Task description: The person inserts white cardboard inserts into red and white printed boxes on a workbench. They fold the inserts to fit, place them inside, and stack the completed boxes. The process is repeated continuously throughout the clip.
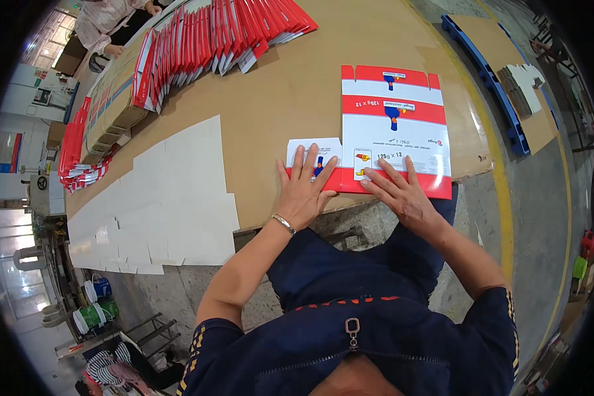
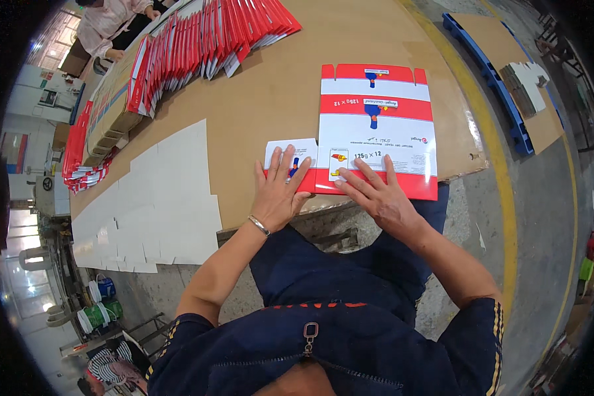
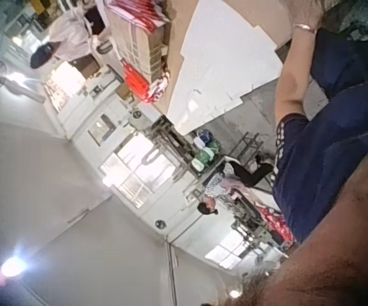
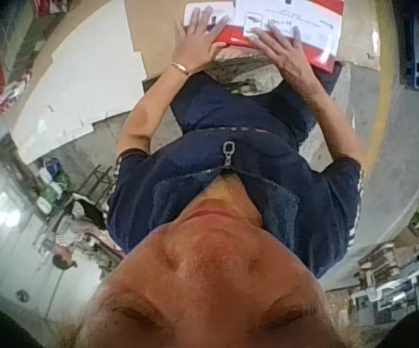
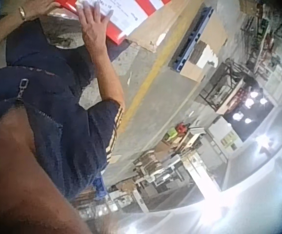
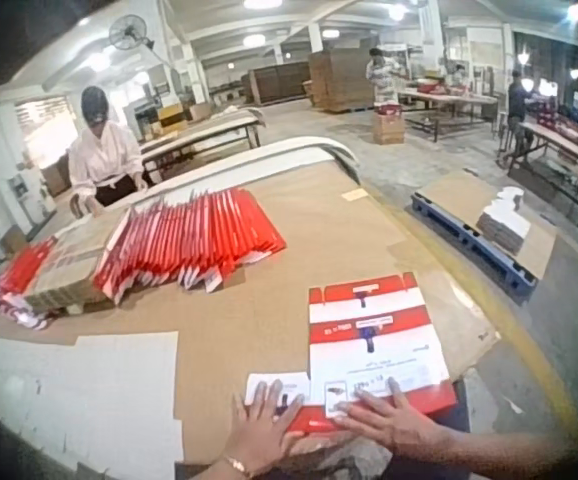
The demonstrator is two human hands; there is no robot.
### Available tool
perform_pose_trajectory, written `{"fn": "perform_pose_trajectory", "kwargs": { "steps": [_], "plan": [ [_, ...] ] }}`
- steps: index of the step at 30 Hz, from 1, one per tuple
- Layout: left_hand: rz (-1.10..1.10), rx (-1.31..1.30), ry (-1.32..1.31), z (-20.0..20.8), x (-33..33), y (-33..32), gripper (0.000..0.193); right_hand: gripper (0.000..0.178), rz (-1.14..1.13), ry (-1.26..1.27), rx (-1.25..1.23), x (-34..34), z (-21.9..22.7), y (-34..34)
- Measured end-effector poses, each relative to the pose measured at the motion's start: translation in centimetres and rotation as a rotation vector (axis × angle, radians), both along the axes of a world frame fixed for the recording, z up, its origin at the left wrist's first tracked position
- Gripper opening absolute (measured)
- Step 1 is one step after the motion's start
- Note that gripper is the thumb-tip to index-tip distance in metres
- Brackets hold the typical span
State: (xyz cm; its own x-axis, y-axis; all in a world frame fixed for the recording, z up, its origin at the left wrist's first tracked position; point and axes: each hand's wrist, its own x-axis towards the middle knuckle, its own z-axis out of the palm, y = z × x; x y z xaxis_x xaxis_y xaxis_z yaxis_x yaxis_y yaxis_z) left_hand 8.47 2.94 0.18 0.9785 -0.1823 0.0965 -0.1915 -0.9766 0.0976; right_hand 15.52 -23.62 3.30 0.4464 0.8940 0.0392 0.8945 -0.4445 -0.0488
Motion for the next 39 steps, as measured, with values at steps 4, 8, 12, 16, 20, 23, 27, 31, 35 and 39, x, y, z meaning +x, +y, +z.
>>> {"fn": "perform_pose_trajectory", "kwargs": {
  "steps": [4,8,12,16,20,23,27,31,35,39],
  "plan": [
    [0.010,0.050,0.052,0.5,0.1,-0.2,0.064,0.072,0.008,0.026,-0.001,0.0,-0.9,-0.1],
    [0.022,0.026,0.105,1.1,0.1,-0.5,0.063,0.068,0.032,0.117,0.053,0.4,-1.0,-0.6],
    [0.087,-0.115,0.198,1.5,1.0,-0.3,0.072,0.066,0.007,0.169,0.061,0.2,-1.2,-0.6],
    [0.182,-0.238,0.197,0.9,4.2,-0.8,0.086,0.063,-0.016,0.173,0.116,0.1,-2.1,-0.5],
    [0.320,-0.329,0.075,0.2,8.7,-0.7,0.086,0.063,-0.022,0.179,0.186,0.2,-2.0,-0.3],
    [0.428,-0.421,-0.070,-0.2,10.1,-0.2,0.072,0.064,-0.030,0.233,0.315,-0.5,-1.2,0.1],
    [0.476,-1.012,-0.091,0.1,7.2,-1.3,0.051,0.050,-0.276,0.831,0.548,-6.5,1.8,-0.9],
    [0.268,-1.489,0.313,0.9,-0.6,-7.6,0.056,0.054,-0.922,1.879,1.132,-10.4,-0.9,-0.7],
    [0.126,-1.165,0.149,5.7,-2.8,-5.6,0.071,0.037,-1.192,1.118,1.151,-2.2,-1.5,-5.5],
    [0.328,-0.425,-0.032,4.6,-6.7,3.6,0.087,0.035,-1.006,0.642,0.615,14.4,1.7,-13.6]
  ]
}}
